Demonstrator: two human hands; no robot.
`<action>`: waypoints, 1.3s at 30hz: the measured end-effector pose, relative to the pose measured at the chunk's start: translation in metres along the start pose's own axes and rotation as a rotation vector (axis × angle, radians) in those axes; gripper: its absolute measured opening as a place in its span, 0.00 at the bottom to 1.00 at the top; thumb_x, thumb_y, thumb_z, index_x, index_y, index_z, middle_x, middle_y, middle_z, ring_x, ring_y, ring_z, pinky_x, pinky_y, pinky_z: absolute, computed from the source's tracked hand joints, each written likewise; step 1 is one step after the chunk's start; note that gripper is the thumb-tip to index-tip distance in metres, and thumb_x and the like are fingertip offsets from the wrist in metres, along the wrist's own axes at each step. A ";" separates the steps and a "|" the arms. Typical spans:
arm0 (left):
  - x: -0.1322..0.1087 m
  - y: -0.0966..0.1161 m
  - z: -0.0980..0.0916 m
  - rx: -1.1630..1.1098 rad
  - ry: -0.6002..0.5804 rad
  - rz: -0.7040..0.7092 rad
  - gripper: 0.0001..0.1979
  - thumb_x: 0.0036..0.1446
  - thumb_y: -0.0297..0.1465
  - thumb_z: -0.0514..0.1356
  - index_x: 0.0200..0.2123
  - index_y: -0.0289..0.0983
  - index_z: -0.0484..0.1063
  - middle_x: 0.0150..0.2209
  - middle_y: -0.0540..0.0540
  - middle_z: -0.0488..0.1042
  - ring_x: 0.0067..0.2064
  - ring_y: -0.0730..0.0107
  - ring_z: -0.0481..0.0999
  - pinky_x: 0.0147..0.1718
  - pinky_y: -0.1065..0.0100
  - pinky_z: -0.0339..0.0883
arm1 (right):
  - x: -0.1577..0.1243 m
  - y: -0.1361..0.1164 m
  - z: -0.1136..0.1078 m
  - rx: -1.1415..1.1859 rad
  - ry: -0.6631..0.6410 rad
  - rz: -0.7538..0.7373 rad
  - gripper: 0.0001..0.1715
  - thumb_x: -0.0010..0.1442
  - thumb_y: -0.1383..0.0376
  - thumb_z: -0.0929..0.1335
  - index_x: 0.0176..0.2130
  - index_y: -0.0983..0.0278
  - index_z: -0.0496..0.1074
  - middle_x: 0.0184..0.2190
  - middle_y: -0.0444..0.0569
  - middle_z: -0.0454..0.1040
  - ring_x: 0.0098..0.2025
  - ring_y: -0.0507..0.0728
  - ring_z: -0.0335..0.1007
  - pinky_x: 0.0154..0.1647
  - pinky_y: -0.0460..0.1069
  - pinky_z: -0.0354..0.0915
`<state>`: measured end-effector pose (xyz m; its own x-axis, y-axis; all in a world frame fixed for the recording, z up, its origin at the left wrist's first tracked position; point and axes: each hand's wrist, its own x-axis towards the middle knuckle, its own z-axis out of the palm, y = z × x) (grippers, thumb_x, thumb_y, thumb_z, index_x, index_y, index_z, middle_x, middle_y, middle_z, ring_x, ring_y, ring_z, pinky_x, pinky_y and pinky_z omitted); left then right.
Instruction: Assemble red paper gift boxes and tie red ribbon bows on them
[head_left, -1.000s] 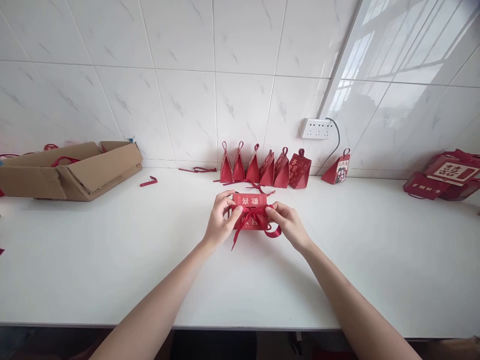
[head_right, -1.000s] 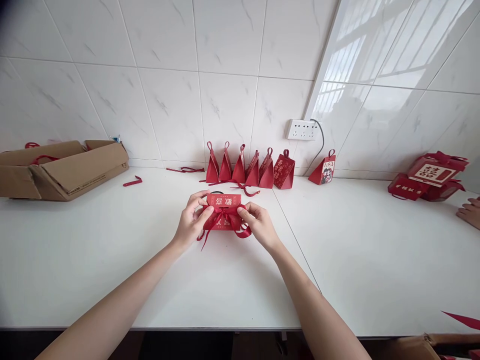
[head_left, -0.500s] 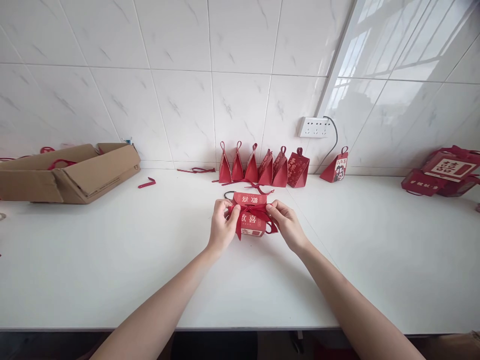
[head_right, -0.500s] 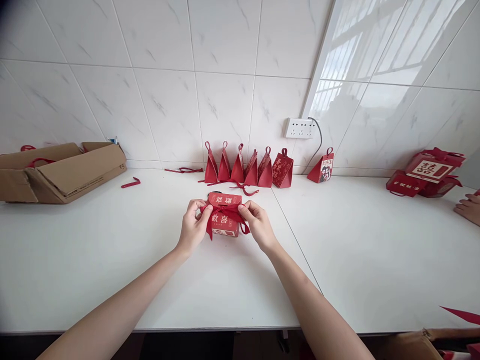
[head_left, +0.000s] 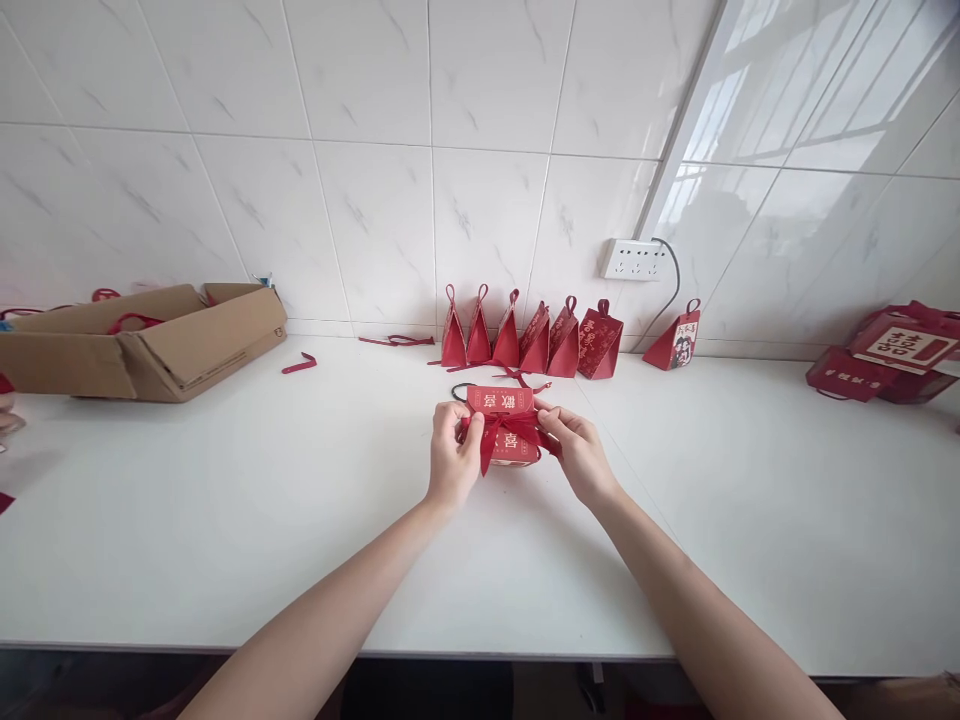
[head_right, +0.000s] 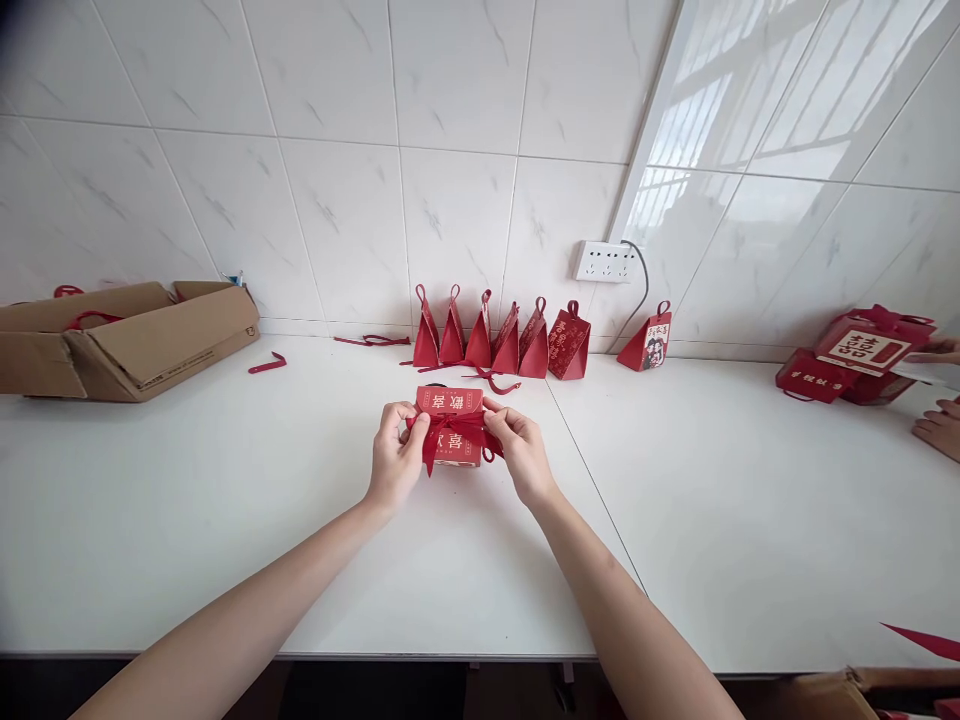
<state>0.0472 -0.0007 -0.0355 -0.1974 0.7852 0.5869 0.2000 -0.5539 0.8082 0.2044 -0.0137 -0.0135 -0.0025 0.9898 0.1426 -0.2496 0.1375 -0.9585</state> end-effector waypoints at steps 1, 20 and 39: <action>0.000 -0.002 0.000 0.033 -0.001 0.049 0.09 0.58 0.33 0.53 0.27 0.39 0.56 0.32 0.48 0.62 0.33 0.71 0.64 0.32 0.69 0.63 | 0.001 0.000 -0.001 -0.002 0.007 0.011 0.22 0.48 0.50 0.72 0.22 0.64 0.65 0.54 0.52 0.69 0.45 0.60 0.70 0.38 0.50 0.67; 0.007 0.001 -0.011 -0.128 -0.076 0.038 0.06 0.56 0.35 0.57 0.33 0.39 0.64 0.33 0.47 0.69 0.36 0.70 0.71 0.33 0.69 0.69 | 0.004 0.020 -0.019 -0.914 -0.261 -0.692 0.64 0.50 0.61 0.73 0.65 0.54 0.25 0.60 0.61 0.49 0.62 0.68 0.50 0.57 0.67 0.58; -0.005 0.019 -0.011 0.248 -0.159 0.878 0.07 0.56 0.24 0.60 0.31 0.42 0.66 0.28 0.56 0.76 0.31 0.74 0.74 0.36 0.64 0.56 | 0.004 0.022 -0.015 -0.925 -0.112 -0.797 0.53 0.56 0.63 0.68 0.66 0.54 0.30 0.58 0.61 0.54 0.60 0.68 0.55 0.51 0.65 0.65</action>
<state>0.0416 -0.0180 -0.0228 0.2526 0.1505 0.9558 0.4187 -0.9075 0.0323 0.2138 -0.0058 -0.0379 -0.2585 0.6141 0.7457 0.5621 0.7234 -0.4009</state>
